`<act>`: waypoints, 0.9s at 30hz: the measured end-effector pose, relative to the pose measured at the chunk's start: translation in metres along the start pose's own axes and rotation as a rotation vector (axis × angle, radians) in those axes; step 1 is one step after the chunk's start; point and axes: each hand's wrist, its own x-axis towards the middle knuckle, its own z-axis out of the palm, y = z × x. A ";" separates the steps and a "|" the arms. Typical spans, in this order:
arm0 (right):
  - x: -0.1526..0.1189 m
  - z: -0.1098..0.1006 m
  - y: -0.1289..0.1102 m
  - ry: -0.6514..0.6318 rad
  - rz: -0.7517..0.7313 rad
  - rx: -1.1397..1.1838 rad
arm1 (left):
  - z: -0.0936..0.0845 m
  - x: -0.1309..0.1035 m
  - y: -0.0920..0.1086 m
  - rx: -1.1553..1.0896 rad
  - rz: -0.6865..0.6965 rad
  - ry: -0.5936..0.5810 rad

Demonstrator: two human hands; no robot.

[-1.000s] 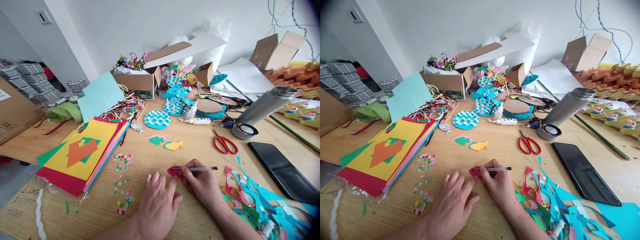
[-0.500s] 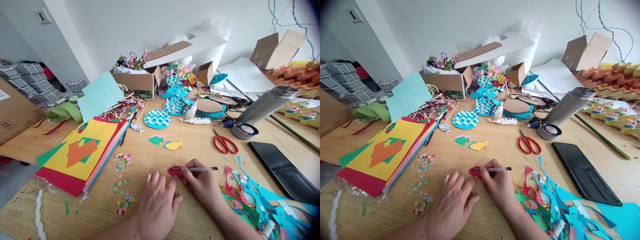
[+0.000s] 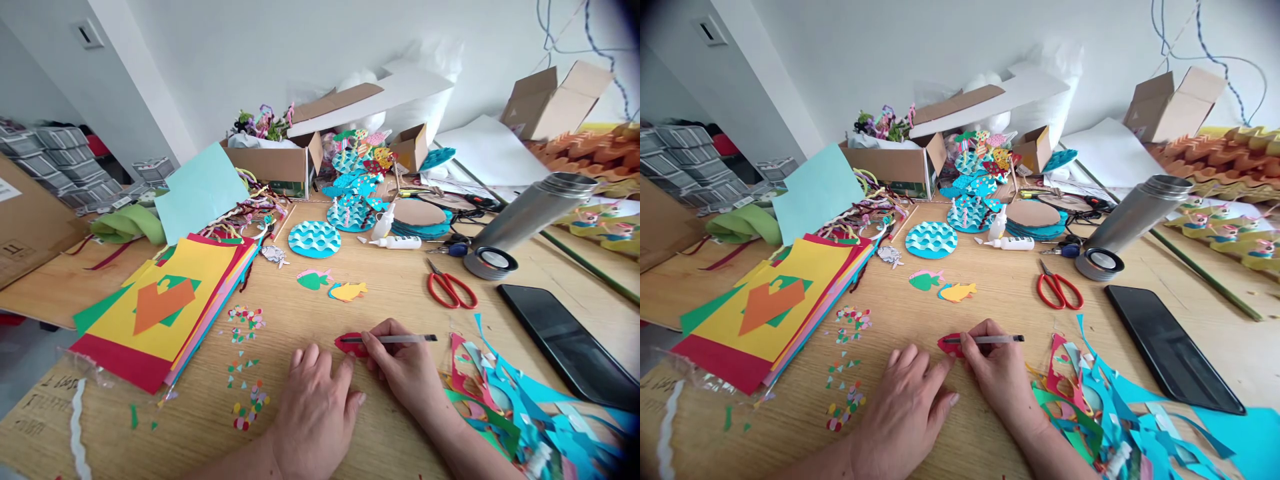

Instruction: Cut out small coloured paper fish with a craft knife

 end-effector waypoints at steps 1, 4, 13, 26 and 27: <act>0.000 0.000 0.000 0.002 -0.002 0.001 | 0.000 0.000 0.000 0.001 0.004 0.003; 0.000 0.001 0.001 0.004 0.001 0.004 | 0.000 -0.001 0.000 0.001 0.001 -0.003; 0.000 0.000 0.001 -0.004 0.003 0.005 | 0.001 -0.001 0.000 -0.002 0.006 0.006; 0.000 0.000 -0.001 -0.003 0.004 -0.022 | 0.001 -0.001 0.000 -0.003 -0.001 0.001; 0.000 0.000 -0.001 -0.002 0.003 -0.019 | 0.001 0.000 0.000 -0.002 -0.001 0.000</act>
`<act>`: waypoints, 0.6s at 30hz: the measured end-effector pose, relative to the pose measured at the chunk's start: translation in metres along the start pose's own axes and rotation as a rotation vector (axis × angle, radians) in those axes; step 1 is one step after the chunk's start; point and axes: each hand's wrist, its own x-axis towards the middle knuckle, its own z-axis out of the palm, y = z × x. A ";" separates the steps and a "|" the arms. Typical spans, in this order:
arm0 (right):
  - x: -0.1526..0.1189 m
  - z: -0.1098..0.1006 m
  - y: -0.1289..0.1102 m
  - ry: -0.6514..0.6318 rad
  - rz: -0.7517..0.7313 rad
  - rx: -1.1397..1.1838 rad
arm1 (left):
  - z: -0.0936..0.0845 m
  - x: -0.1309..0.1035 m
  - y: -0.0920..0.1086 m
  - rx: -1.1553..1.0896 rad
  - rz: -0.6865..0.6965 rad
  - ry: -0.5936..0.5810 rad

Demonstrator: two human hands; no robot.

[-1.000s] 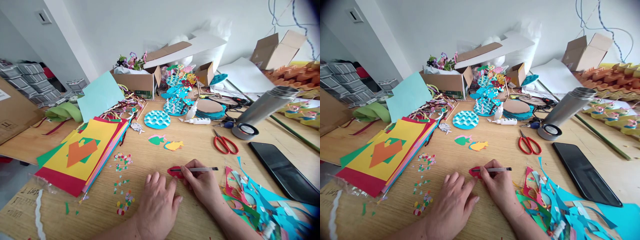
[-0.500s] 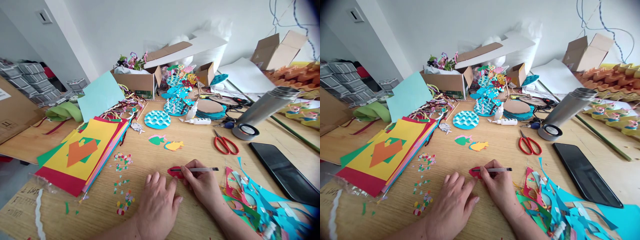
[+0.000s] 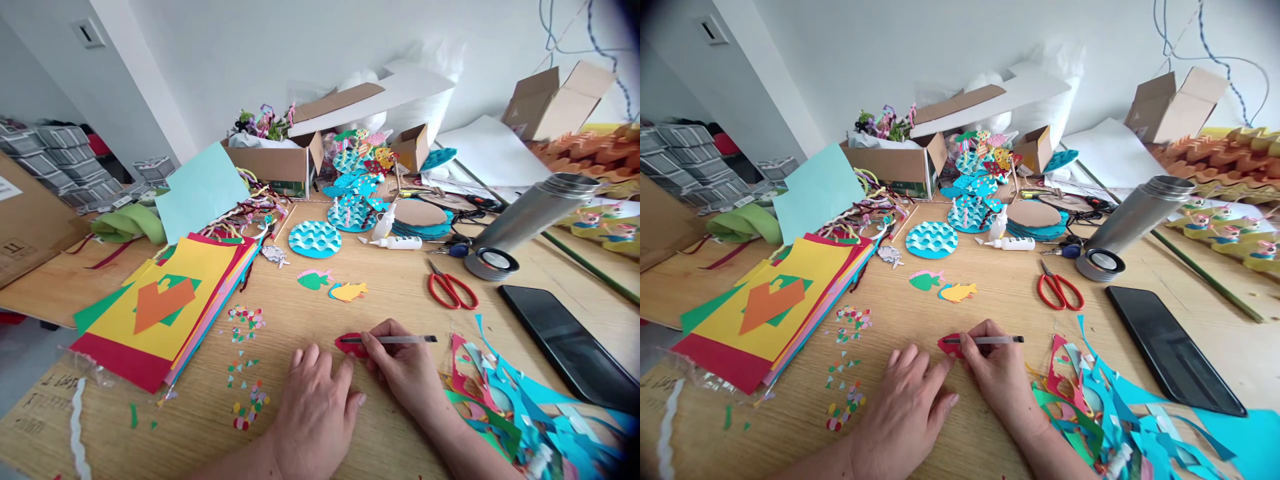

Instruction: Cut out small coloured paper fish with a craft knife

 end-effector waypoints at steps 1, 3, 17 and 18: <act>0.000 0.000 0.000 0.000 -0.002 0.004 | 0.000 0.000 0.000 0.001 0.000 -0.002; 0.000 0.000 0.000 -0.002 -0.003 0.012 | -0.001 0.001 0.000 0.001 0.001 -0.001; 0.000 -0.001 0.001 -0.004 -0.021 0.016 | -0.001 -0.001 -0.001 0.003 0.001 -0.007; 0.000 0.000 0.001 -0.001 -0.022 0.014 | -0.001 -0.001 0.000 0.003 0.001 -0.010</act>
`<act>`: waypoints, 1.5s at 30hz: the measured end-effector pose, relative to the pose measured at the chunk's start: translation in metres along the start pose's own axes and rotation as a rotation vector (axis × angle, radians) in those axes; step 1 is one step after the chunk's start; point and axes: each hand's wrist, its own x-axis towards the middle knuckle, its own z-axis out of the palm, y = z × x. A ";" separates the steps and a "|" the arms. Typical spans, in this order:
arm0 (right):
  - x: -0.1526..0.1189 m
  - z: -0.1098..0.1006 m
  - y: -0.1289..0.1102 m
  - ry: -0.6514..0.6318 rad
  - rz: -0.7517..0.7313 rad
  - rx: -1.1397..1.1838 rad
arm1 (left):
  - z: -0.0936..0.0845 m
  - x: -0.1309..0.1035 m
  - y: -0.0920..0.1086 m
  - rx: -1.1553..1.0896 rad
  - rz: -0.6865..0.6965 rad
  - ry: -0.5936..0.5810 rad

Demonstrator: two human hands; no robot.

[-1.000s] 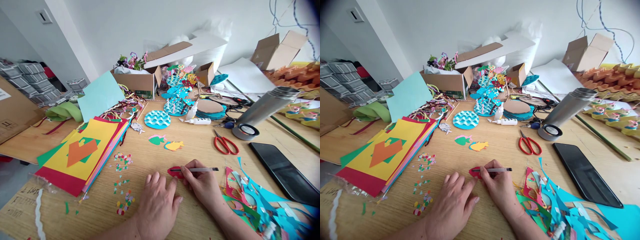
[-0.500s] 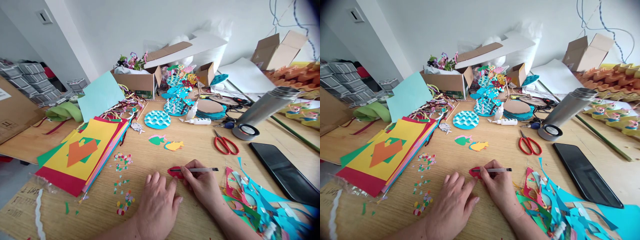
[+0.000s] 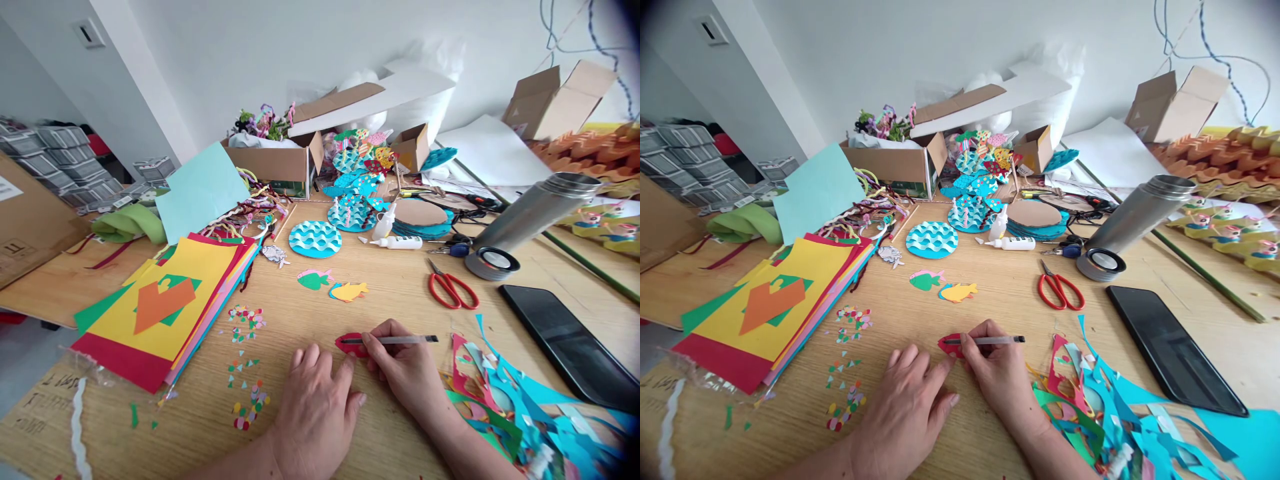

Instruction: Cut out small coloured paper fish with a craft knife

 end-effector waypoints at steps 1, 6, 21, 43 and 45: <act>0.000 0.000 0.000 0.003 0.000 -0.003 | 0.000 0.000 0.000 -0.001 0.000 0.000; 0.000 0.000 0.001 0.008 0.006 -0.015 | 0.002 -0.001 0.000 -0.002 0.004 0.013; 0.000 0.001 0.001 0.018 0.003 0.003 | 0.001 0.001 0.000 -0.010 0.006 0.009; 0.000 0.000 0.001 -0.007 0.011 0.004 | 0.002 0.001 0.000 -0.003 -0.001 0.004; 0.001 0.000 0.002 -0.014 0.000 -0.004 | 0.003 0.001 0.000 -0.002 -0.005 0.001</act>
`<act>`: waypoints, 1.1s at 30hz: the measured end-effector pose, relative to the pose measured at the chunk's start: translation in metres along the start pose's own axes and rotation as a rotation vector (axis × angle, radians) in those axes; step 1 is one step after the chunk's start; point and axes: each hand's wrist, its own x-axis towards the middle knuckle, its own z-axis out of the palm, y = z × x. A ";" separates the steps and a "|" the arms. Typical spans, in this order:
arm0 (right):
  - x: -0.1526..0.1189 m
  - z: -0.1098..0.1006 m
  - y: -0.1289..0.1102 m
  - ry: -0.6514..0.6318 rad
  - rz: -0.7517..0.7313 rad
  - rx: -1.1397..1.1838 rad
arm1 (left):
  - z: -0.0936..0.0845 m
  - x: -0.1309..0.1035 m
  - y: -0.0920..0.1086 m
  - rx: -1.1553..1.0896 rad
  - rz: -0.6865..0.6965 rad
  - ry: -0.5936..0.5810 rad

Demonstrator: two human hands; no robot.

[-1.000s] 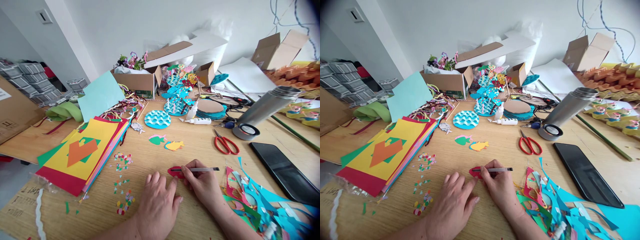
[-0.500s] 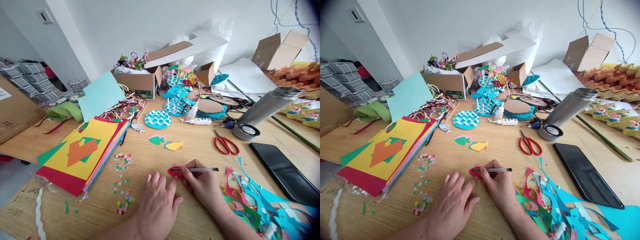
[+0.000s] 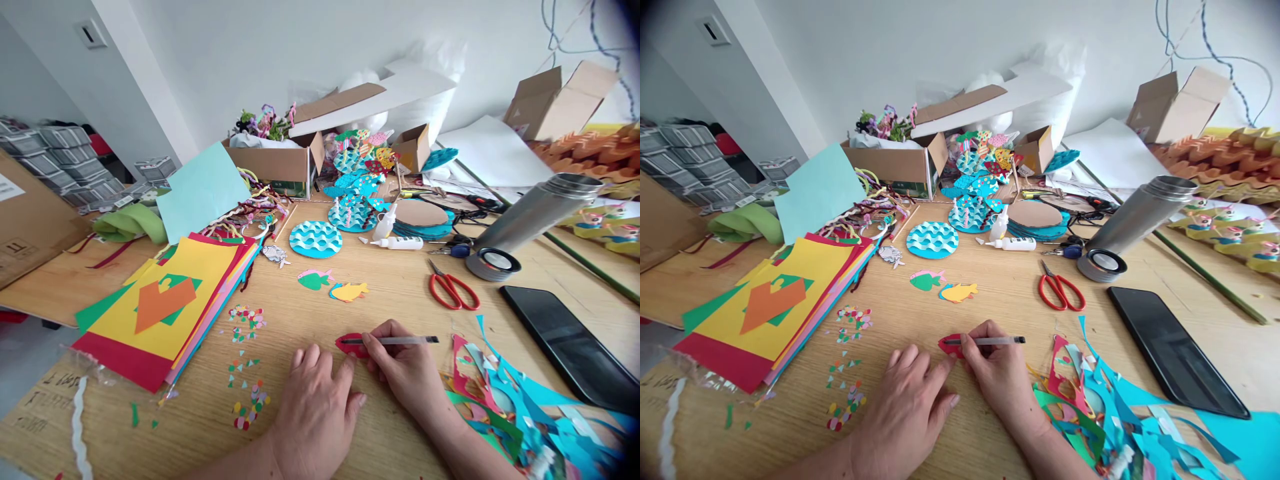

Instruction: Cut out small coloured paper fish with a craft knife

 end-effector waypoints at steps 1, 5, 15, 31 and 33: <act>0.000 0.000 0.000 -0.003 -0.003 -0.001 | 0.000 0.000 0.000 0.001 0.000 0.001; -0.001 0.000 -0.001 0.008 0.010 0.003 | -0.001 0.000 -0.001 0.003 0.006 0.012; -0.002 0.002 -0.002 0.038 0.005 0.011 | -0.001 -0.002 0.001 -0.004 0.004 0.019; -0.001 0.001 -0.002 0.022 0.017 -0.011 | -0.001 -0.001 0.000 0.007 0.012 0.017; -0.001 0.001 -0.001 0.021 0.013 -0.010 | 0.000 -0.001 0.000 0.008 0.012 0.018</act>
